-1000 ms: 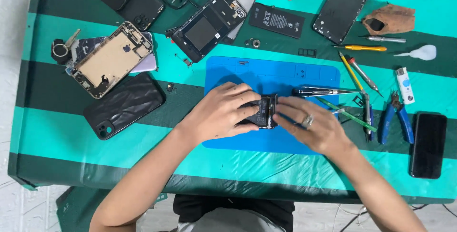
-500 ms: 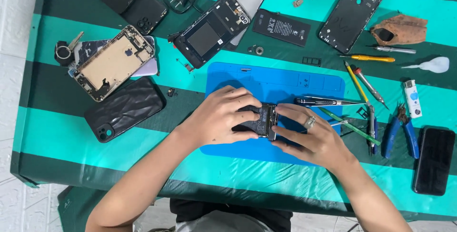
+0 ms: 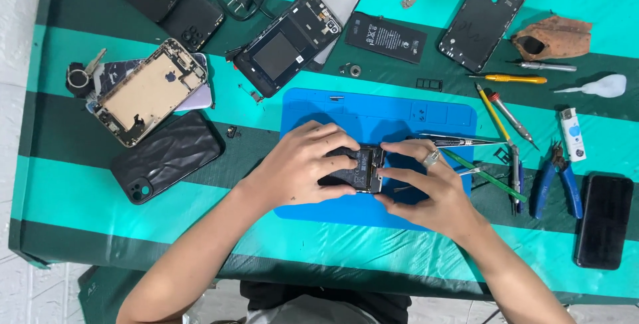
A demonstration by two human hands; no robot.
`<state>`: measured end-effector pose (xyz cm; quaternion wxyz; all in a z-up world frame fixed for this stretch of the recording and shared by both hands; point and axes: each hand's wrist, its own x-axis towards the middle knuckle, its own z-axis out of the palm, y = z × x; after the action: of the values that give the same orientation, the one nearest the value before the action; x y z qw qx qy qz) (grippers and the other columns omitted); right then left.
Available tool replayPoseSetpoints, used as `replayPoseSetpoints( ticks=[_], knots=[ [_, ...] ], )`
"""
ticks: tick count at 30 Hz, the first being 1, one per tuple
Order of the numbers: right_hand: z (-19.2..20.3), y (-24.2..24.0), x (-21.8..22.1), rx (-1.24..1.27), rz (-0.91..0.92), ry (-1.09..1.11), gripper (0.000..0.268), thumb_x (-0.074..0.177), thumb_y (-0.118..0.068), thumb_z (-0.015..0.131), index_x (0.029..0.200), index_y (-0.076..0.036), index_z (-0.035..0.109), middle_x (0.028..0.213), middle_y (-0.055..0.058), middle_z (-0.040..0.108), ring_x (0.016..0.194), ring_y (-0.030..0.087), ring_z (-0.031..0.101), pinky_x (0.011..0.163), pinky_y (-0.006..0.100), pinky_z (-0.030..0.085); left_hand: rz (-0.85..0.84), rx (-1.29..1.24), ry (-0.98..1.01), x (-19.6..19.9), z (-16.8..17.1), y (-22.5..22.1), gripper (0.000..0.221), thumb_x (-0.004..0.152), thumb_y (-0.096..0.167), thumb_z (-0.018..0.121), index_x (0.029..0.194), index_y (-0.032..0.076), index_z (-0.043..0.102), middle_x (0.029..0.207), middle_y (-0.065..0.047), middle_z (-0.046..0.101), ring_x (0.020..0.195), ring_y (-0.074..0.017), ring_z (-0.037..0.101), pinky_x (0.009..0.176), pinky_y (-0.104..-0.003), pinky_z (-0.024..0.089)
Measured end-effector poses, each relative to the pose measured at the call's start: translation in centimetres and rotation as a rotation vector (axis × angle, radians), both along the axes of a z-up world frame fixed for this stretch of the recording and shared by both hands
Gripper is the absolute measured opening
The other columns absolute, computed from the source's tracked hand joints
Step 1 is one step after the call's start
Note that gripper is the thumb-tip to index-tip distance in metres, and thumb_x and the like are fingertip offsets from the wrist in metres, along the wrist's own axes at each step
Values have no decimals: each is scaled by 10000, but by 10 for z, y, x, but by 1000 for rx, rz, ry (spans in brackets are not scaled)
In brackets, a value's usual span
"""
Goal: Disassembling and repairing internal components of a mobile phone using precision tools on a repair mat.
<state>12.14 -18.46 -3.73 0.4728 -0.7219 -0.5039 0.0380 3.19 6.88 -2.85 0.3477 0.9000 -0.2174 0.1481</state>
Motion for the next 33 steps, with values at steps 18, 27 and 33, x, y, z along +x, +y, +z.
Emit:
replayPoseSetpoints(
  ticks=[18, 27, 33],
  knots=[
    [18, 4, -1, -169, 29, -2, 362, 721, -15, 877, 1072, -91, 824, 1346, 183, 691, 1162, 455, 658, 983, 563, 539, -9, 8, -12, 0, 2, 0, 287, 810, 348, 883, 859, 100, 748, 1004, -50, 702, 1022, -266, 679, 826, -442, 584],
    [17, 5, -8, -189, -21, -315, 232, 909, -208, 782, 1132, -143, 786, 1371, 136, 695, 1169, 383, 651, 903, 489, 517, -26, 120, -42, -2, -4, -4, 303, 856, 341, 839, 1021, 110, 734, 1145, -50, 693, 1139, -262, 654, 897, -437, 564],
    [29, -6, -4, -202, -13, -384, 342, 953, -367, 768, 1178, -114, 728, 1382, 140, 697, 1207, 400, 657, 919, 492, 530, -83, 258, -87, -7, -3, -15, 346, 936, 274, 701, 1239, 108, 680, 1350, -99, 632, 1261, -290, 594, 971, -455, 500]
  ],
)
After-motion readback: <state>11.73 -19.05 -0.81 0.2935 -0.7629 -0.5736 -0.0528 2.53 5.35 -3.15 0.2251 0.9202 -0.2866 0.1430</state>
